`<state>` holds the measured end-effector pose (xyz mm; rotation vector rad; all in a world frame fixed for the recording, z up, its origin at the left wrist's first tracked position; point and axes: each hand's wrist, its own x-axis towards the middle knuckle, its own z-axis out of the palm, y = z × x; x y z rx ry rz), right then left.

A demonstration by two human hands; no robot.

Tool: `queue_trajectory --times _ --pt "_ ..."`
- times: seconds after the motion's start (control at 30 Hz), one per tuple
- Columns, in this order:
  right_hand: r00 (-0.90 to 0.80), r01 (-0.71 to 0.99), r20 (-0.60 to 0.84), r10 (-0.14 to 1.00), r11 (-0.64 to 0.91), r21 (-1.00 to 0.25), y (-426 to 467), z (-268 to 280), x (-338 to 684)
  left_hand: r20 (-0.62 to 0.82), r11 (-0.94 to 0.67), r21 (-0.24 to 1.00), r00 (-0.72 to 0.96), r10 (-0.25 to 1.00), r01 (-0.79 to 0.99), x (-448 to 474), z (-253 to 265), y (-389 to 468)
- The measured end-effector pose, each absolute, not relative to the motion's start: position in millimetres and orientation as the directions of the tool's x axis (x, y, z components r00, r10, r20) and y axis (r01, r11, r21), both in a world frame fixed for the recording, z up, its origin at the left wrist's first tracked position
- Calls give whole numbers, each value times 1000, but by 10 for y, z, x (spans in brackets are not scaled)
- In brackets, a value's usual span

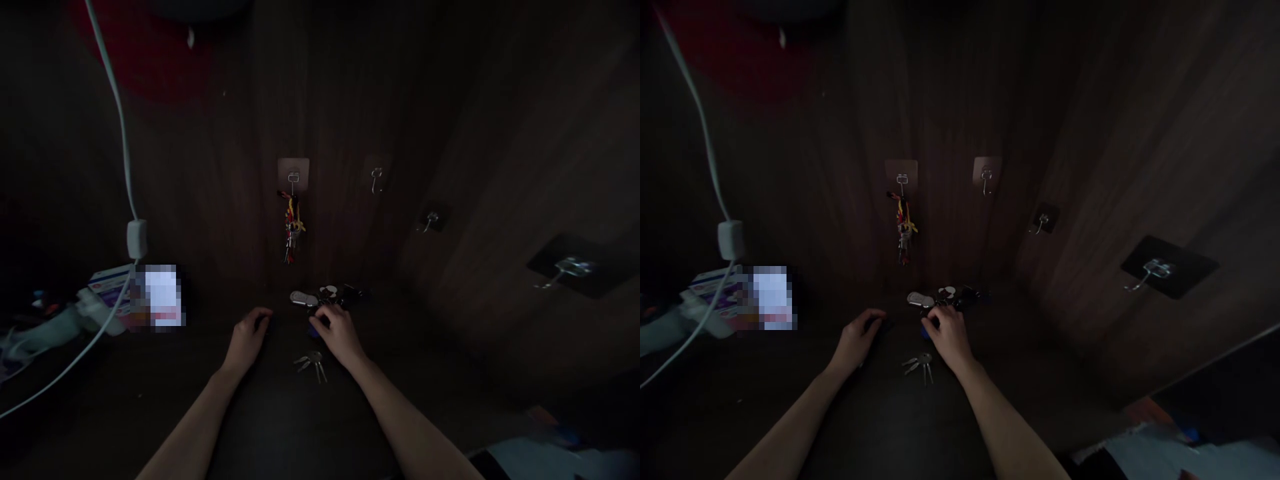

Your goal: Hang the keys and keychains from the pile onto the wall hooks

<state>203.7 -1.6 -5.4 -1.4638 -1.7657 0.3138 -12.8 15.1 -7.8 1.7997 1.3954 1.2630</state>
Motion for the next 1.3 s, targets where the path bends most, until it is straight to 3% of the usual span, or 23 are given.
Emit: queue_trajectory --times 0.13,0.23,0.33,0.63,0.8,0.97,1.3 --pt "87 360 280 956 232 -904 -5 -8 2074 449 -434 770 87 889 468 -58 -18 96" --pt "25 112 185 983 181 -977 -38 67 2041 450 -466 784 141 882 409 53 51 11" --pt "-71 1 153 986 154 -988 -79 127 1988 393 -446 835 216 894 322 164 101 -76" --pt "-97 131 163 982 175 -976 -81 89 1971 297 -347 913 232 926 215 246 148 -123" --pt "-124 43 160 979 166 -985 -104 105 1966 254 -287 950 232 939 122 238 152 -111" --pt "-177 -28 164 971 161 -986 -112 106 1960 236 -240 968 66 970 69 195 204 -90" --pt "-293 198 213 932 277 -940 -201 225 1906 208 -218 973 120 971 75 229 224 -117"
